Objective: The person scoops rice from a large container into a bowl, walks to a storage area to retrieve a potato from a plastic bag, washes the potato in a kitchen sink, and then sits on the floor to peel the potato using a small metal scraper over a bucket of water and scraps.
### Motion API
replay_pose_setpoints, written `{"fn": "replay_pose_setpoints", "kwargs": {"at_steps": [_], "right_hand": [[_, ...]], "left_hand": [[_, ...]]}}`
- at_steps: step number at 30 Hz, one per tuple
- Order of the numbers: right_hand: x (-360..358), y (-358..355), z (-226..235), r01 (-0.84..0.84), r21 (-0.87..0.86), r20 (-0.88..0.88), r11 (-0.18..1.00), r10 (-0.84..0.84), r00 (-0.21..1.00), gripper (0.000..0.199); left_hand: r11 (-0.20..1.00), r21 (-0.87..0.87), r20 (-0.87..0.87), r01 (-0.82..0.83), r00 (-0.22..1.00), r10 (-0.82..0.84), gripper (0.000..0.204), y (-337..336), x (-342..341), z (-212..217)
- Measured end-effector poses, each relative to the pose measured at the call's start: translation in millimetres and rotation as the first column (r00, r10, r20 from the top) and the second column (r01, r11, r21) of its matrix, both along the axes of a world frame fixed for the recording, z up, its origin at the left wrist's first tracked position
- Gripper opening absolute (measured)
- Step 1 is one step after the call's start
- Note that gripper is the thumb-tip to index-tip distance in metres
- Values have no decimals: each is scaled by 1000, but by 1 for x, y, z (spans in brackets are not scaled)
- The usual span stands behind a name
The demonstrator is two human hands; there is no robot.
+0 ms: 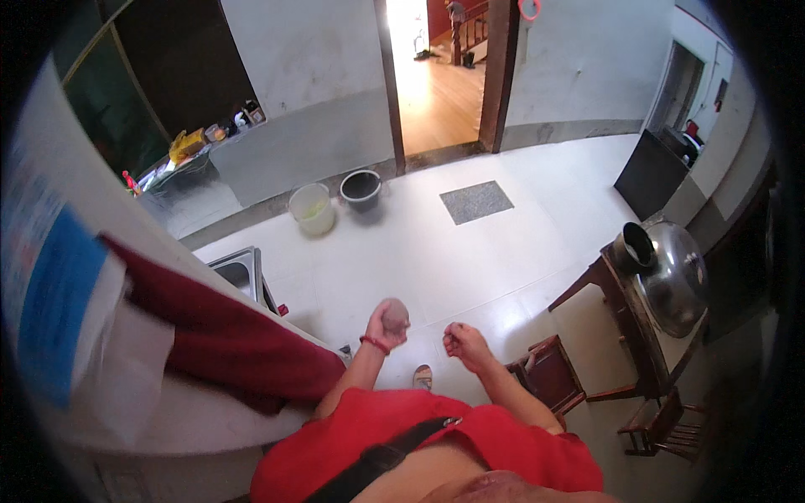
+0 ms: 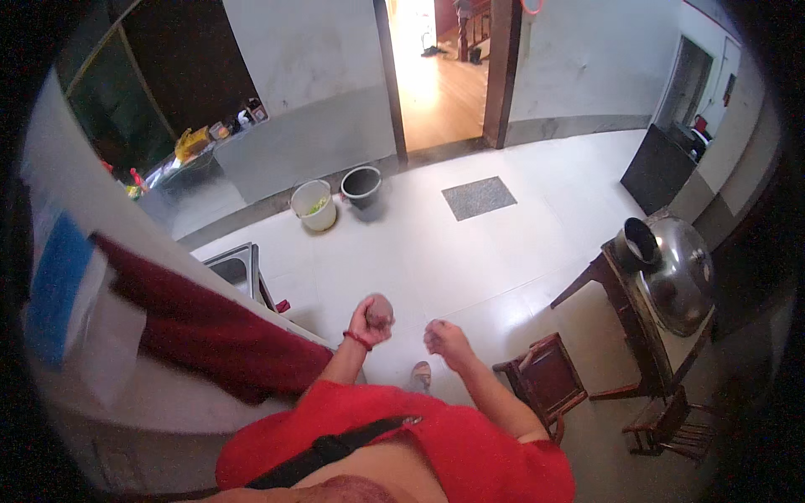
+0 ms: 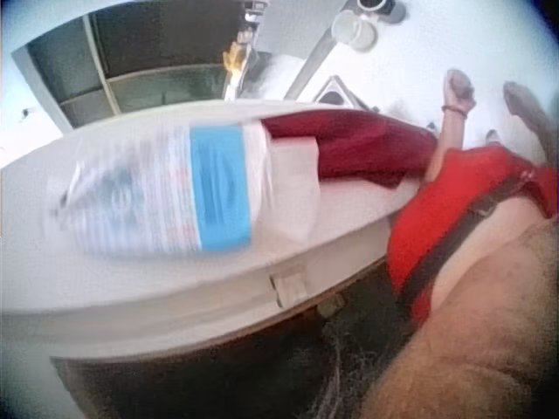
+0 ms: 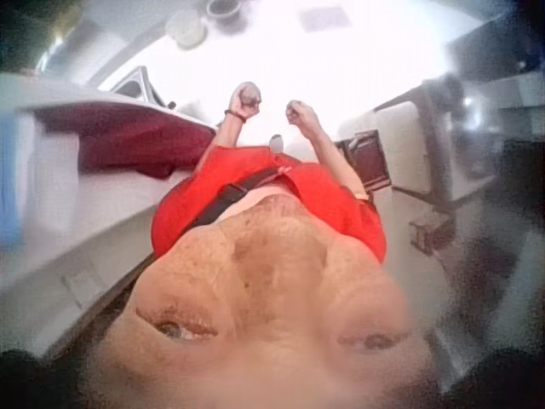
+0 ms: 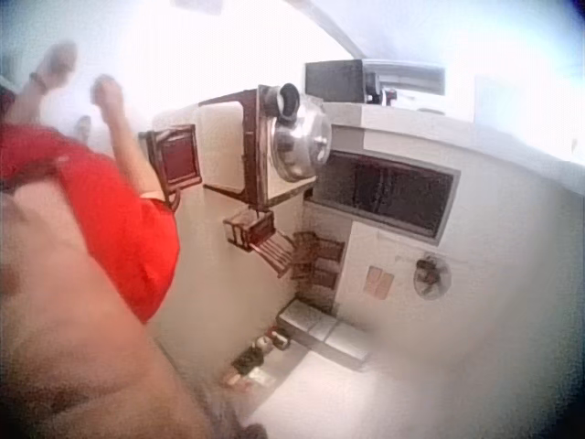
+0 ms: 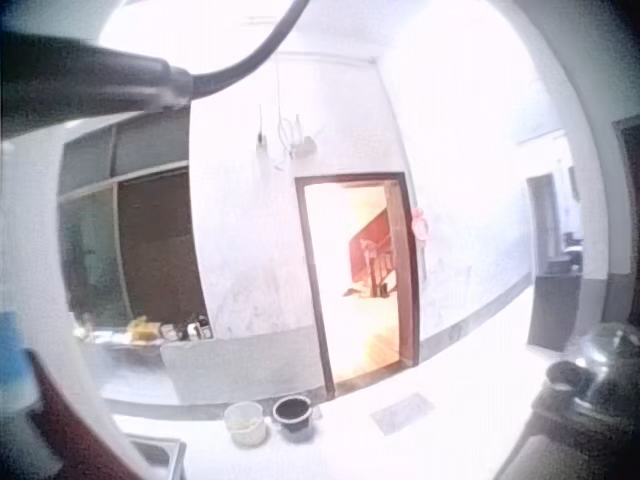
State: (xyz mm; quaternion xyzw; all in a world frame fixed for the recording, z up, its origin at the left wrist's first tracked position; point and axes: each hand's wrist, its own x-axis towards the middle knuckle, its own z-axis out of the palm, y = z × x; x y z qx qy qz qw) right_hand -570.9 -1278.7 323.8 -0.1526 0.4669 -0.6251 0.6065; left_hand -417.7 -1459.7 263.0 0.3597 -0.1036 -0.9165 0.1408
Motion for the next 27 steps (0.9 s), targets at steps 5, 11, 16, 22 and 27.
{"fn": "replay_pose_setpoints", "kwargs": {"at_steps": [5,11,16,22,27], "right_hand": [[-77,-64,-31,64,100,-10,993,-63,998,19],[-162,-136,-71,69,267,40,961,-82,996,21],[-226,-235,-92,-64,355,12,933,64,998,23],[-264,-397,-87,-304,416,-108,857,378,920,21],[-251,-535,-102,-518,443,-169,732,635,753,21]], "left_hand": [[988,-35,5,-153,988,153,55,-103,-39,10],[963,-83,-86,-255,965,248,43,-169,-63,30],[908,-162,91,-387,910,404,55,-219,-57,-4],[832,-168,165,-528,818,552,55,-245,-20,-9],[653,-162,191,-740,625,757,52,-247,-10,9]]}}
